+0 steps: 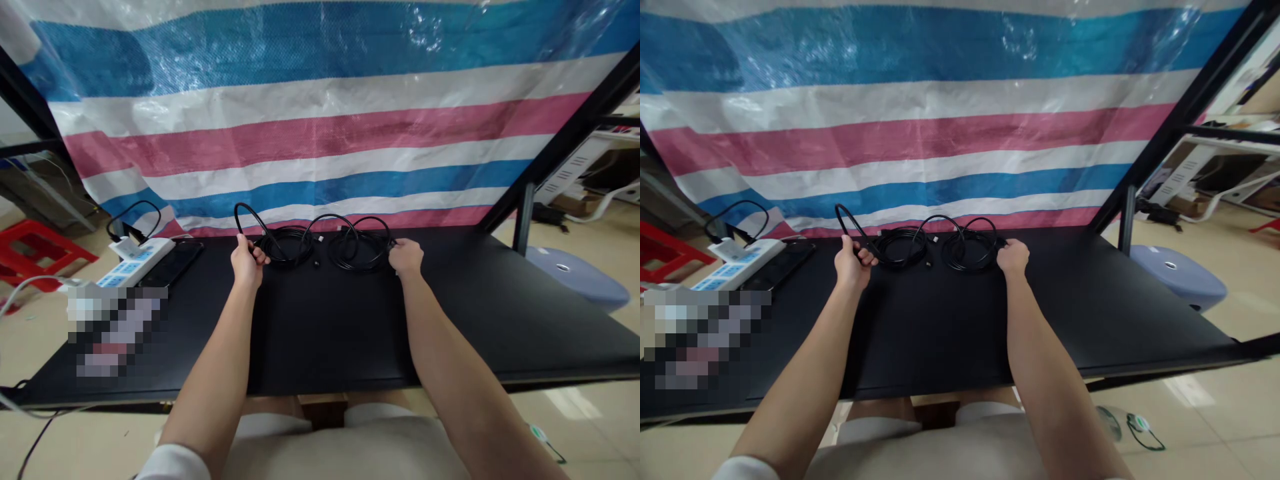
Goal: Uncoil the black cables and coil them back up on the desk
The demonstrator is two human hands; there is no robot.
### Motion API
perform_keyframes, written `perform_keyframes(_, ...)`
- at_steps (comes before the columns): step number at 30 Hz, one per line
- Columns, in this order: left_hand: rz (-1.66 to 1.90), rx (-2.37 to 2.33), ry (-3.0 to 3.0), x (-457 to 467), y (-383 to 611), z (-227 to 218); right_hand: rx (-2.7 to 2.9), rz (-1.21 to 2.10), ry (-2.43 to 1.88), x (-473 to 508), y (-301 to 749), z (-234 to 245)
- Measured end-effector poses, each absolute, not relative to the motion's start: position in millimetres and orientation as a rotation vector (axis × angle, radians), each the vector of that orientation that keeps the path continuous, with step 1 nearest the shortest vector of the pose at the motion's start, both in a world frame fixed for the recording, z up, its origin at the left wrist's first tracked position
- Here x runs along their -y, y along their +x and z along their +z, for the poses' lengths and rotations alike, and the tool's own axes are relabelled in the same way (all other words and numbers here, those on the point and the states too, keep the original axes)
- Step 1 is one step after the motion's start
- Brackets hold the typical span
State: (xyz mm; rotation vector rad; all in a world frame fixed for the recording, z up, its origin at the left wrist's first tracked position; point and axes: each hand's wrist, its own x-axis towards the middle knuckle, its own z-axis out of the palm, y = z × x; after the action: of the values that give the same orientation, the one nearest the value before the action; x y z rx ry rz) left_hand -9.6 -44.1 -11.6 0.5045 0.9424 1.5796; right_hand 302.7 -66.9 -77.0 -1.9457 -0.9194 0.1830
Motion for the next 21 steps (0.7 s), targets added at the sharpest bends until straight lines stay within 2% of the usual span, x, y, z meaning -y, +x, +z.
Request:
perform_keyframes(6, 1.59, -0.832, 0.34, 39, -23, -5, 0.239, 0.374, -1.307, 72, 285, -46)
perform_keyframes(10, 1.672, -0.831, 0.142, 39, -39, 3, 0.062, 0.497, -1.079, 77, 289, -36)
perform_keyframes(16, 1.666, -0.933, 0.093, 38, -46, 0, 0.267, 0.475, -1.036, 76, 298, -48)
perform_keyframes(21, 1.621, -0.949, 0.263, 33, -32, -10, 0.728, 0.144, -1.287, 72, 269, -57)
